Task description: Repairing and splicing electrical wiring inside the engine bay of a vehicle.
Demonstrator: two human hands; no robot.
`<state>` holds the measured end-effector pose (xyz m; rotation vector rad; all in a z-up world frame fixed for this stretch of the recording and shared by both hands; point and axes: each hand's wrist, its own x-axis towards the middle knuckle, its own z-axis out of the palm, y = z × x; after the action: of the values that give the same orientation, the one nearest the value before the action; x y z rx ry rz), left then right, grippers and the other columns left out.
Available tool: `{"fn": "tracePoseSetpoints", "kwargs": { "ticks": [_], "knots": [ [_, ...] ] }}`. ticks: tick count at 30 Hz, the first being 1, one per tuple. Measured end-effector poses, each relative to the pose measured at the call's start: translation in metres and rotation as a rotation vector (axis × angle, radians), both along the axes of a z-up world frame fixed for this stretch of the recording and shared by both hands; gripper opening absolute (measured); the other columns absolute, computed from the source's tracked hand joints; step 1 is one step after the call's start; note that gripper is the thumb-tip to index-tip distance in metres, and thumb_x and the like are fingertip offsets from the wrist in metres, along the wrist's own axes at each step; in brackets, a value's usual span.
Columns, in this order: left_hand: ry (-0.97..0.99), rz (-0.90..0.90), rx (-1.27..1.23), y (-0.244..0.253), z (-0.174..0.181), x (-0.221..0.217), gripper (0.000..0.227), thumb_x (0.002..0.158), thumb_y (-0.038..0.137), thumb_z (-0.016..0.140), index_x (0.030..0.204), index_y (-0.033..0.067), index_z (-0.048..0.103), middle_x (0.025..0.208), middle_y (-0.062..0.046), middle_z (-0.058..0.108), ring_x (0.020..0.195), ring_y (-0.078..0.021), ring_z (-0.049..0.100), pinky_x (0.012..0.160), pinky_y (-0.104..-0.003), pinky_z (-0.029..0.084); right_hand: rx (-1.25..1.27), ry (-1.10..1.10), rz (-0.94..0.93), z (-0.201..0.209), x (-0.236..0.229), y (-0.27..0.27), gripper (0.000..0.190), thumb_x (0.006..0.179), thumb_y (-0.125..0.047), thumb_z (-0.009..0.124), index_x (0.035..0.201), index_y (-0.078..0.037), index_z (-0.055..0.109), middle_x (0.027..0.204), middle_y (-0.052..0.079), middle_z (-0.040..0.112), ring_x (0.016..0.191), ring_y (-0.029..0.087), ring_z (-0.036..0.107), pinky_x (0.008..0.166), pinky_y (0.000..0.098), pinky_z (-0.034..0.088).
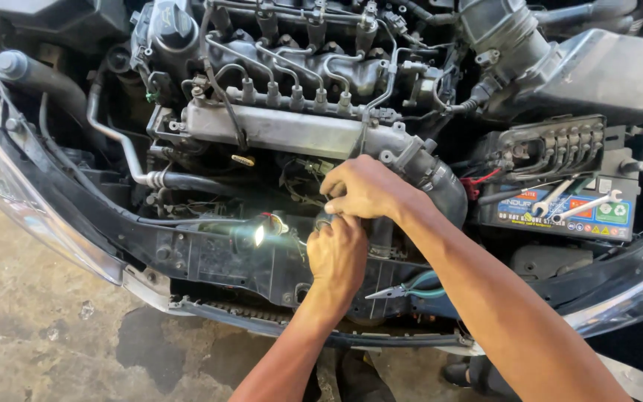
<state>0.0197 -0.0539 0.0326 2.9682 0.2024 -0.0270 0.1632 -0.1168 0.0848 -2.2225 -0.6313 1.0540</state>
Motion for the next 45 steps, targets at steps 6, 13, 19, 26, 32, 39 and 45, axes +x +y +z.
{"fn": "tracePoseSetpoints", "kwargs": {
  "ticks": [6, 13, 19, 26, 32, 39, 45],
  "knots": [
    [-0.231, -0.099, 0.112, -0.002, -0.008, -0.015, 0.027, 0.077, 0.013, 0.067, 0.100, -0.0008, 0.067, 0.082, -0.014, 0.068, 0.075, -0.0299, 0.070, 0.063, -0.039, 0.053, -0.123, -0.042, 0.300, -0.007, -0.014, 0.029, 0.043, 0.071, -0.020, 0.082, 0.113, -0.015, 0.075, 0.105, 0.008, 0.080, 0.097, 0.027, 0.077, 0.085, 0.0363, 0.059],
    [-0.232, -0.155, 0.076, -0.003, -0.016, -0.025, 0.029, 0.076, 0.011, 0.067, 0.101, -0.0033, 0.067, 0.082, -0.014, 0.066, 0.070, -0.0296, 0.068, 0.065, -0.041, 0.054, -0.438, -0.084, 0.477, -0.016, -0.024, 0.048, 0.043, 0.073, -0.029, 0.086, 0.113, -0.015, 0.078, 0.112, 0.008, 0.075, 0.108, 0.031, 0.070, 0.091, 0.0410, 0.057],
    [-0.188, -0.146, -0.043, 0.011, -0.012, -0.027, 0.020, 0.078, 0.012, 0.068, 0.095, 0.0013, 0.066, 0.077, -0.011, 0.064, 0.065, -0.0276, 0.066, 0.057, -0.039, 0.051, -0.332, -0.072, 0.315, -0.034, -0.022, 0.032, 0.046, 0.071, -0.011, 0.074, 0.116, -0.016, 0.077, 0.112, 0.014, 0.075, 0.107, 0.033, 0.071, 0.092, 0.0416, 0.056],
    [-0.366, 0.004, -0.267, 0.016, -0.022, -0.040, 0.018, 0.088, 0.011, 0.071, 0.105, 0.0039, 0.070, 0.071, -0.007, 0.062, 0.062, -0.0252, 0.065, 0.054, -0.037, 0.049, 0.100, -0.084, -0.185, -0.001, -0.032, -0.014, 0.052, 0.072, -0.017, 0.077, 0.123, -0.011, 0.073, 0.091, 0.012, 0.071, 0.078, 0.021, 0.067, 0.073, 0.0317, 0.055],
    [-0.197, 0.428, -0.816, 0.013, -0.001, -0.032, 0.017, 0.093, 0.016, 0.071, 0.104, 0.0034, 0.074, 0.074, -0.012, 0.072, 0.065, -0.0265, 0.067, 0.059, -0.037, 0.051, 0.325, 0.068, -0.429, 0.002, -0.064, -0.060, 0.054, 0.076, -0.012, 0.076, 0.128, -0.004, 0.069, 0.096, 0.001, 0.071, 0.082, 0.008, 0.061, 0.074, 0.0250, 0.051],
    [0.132, 0.653, -1.224, 0.032, 0.011, -0.007, 0.024, 0.085, 0.020, 0.073, 0.094, -0.0013, 0.079, 0.071, -0.009, 0.075, 0.066, -0.0146, 0.065, 0.065, -0.031, 0.053, 0.439, 0.272, -0.728, -0.053, -0.132, -0.087, 0.032, 0.087, -0.010, 0.076, 0.116, -0.001, 0.065, 0.098, 0.004, 0.072, 0.087, 0.008, 0.064, 0.078, 0.0233, 0.051],
    [0.292, 0.675, -0.843, 0.030, 0.020, 0.010, 0.027, 0.078, 0.028, 0.079, 0.091, 0.0034, 0.080, 0.078, -0.017, 0.075, 0.076, -0.0306, 0.074, 0.073, -0.040, 0.056, 0.361, 0.377, -0.882, -0.066, -0.149, -0.067, 0.026, 0.090, -0.009, 0.070, 0.115, -0.001, 0.065, 0.083, 0.004, 0.070, 0.063, 0.007, 0.053, 0.053, 0.0241, 0.041]
  ]
}}
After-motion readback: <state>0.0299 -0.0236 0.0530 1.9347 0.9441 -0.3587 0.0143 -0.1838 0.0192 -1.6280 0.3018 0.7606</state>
